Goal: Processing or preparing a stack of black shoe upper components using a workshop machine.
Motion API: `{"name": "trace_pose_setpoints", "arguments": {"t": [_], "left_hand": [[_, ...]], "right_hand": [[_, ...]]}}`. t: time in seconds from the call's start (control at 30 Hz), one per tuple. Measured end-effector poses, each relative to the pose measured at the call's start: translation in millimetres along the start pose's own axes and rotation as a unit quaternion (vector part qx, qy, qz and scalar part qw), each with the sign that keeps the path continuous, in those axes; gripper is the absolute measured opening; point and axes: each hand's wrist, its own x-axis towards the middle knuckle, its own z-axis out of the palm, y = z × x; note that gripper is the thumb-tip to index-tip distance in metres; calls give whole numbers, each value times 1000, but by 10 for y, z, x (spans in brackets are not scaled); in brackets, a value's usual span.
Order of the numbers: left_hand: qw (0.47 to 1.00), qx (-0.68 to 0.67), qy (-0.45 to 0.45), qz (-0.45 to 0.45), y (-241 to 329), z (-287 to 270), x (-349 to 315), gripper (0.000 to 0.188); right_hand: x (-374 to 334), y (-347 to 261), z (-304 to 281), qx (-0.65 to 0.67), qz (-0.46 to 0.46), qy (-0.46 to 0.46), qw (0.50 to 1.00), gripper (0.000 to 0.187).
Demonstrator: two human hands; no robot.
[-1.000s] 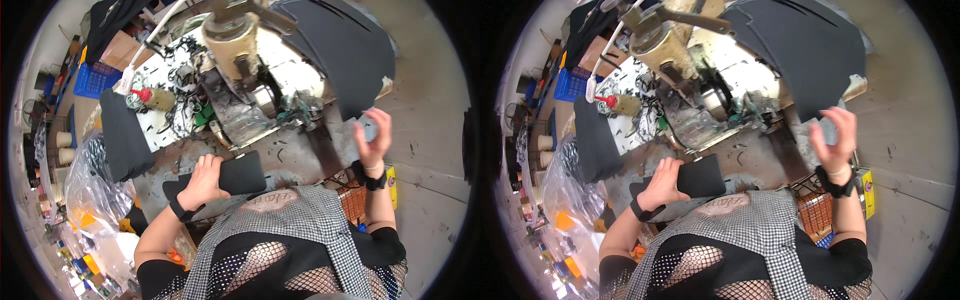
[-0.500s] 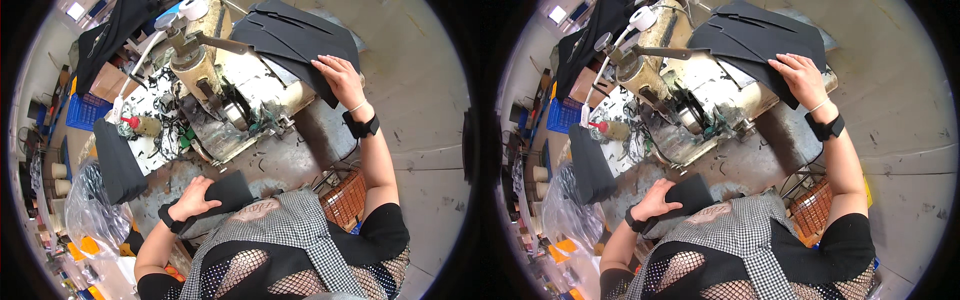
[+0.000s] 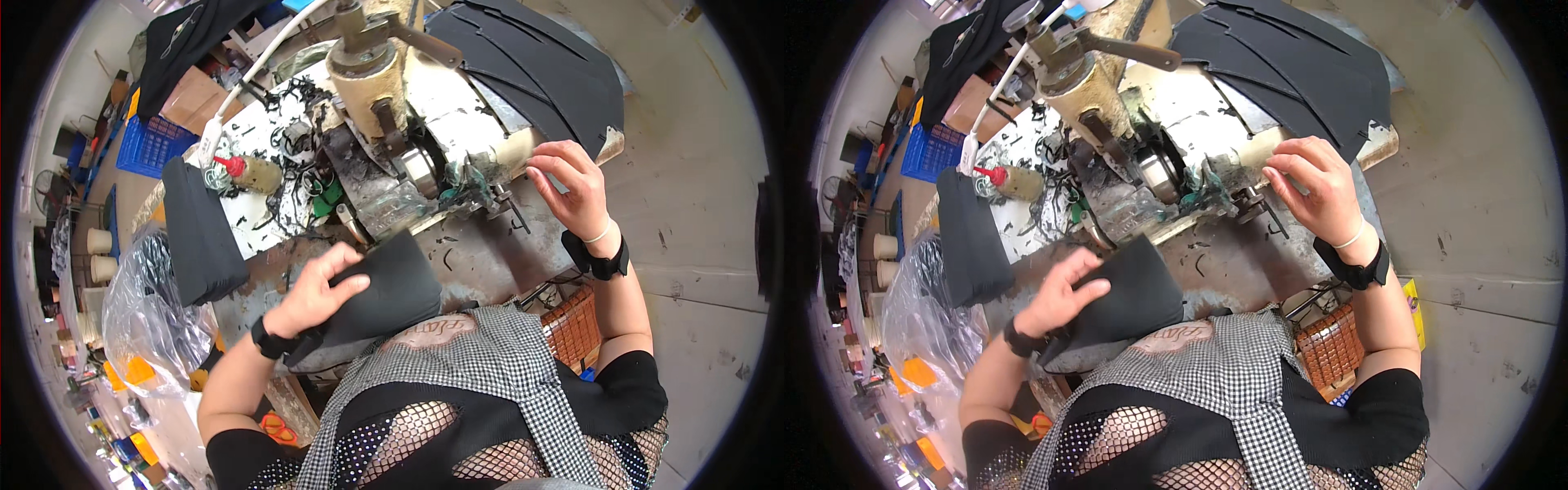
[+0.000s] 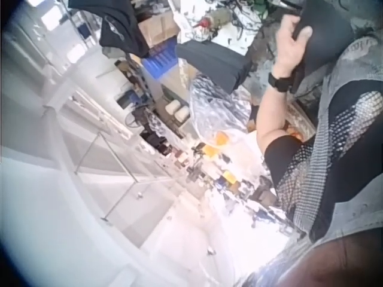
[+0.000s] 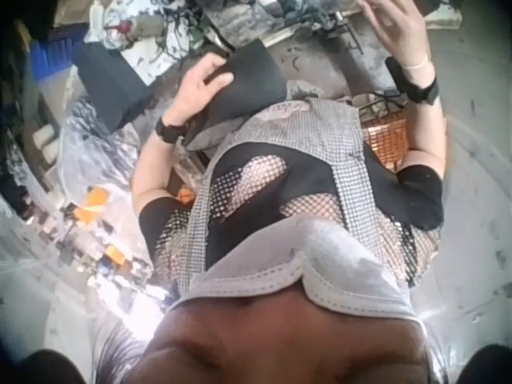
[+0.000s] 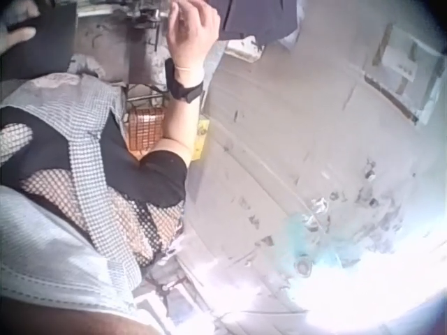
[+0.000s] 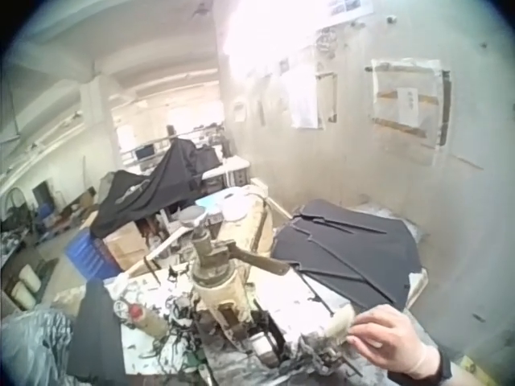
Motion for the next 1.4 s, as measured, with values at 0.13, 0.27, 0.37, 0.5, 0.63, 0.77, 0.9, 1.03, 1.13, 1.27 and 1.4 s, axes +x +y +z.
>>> {"name": "trace_pose_setpoints", "arguments": {"t": [0.13,0.27,0.37,0.5,0.63,0.77,0.9,1.03,1.13,1.27,1.4], "left_hand": [[997,44,-44,-46,334,-278,293,15],[990,53,-94,-96,426,-457,409,21],[981,36,-113,-155,563,-523,427,22],[978,5,-138,-159,643,-579,581,19],[971,28,-175,-159,655,-727,667,15],[969,17,-172,-177,699,-749,606,14],[966,1,-163,-200,723,-719,624,16],[976,-18,-155,-154,669,-629,823,21],[973,-50,-161,-158,700,-580,857,22],[970,-22,-186,-158,697,-656,732,37],[971,5,-184,-153,705,-709,664,29]], "right_hand": [[26,-58,26,-1,-20,10,1000,12],[-24,-93,58,5,-23,9,1000,13],[-32,-178,62,44,-46,-3,998,20],[-81,-364,238,68,-79,-83,991,52],[-55,-260,504,13,-108,-60,992,59],[130,-254,330,48,-102,-65,992,60],[40,-340,388,57,-137,-112,982,63],[71,-302,505,9,-138,-58,989,54],[233,-41,277,19,-115,-6,993,41],[406,293,-279,33,-8,-23,999,35],[434,882,-789,210,271,-50,938,16]]}}
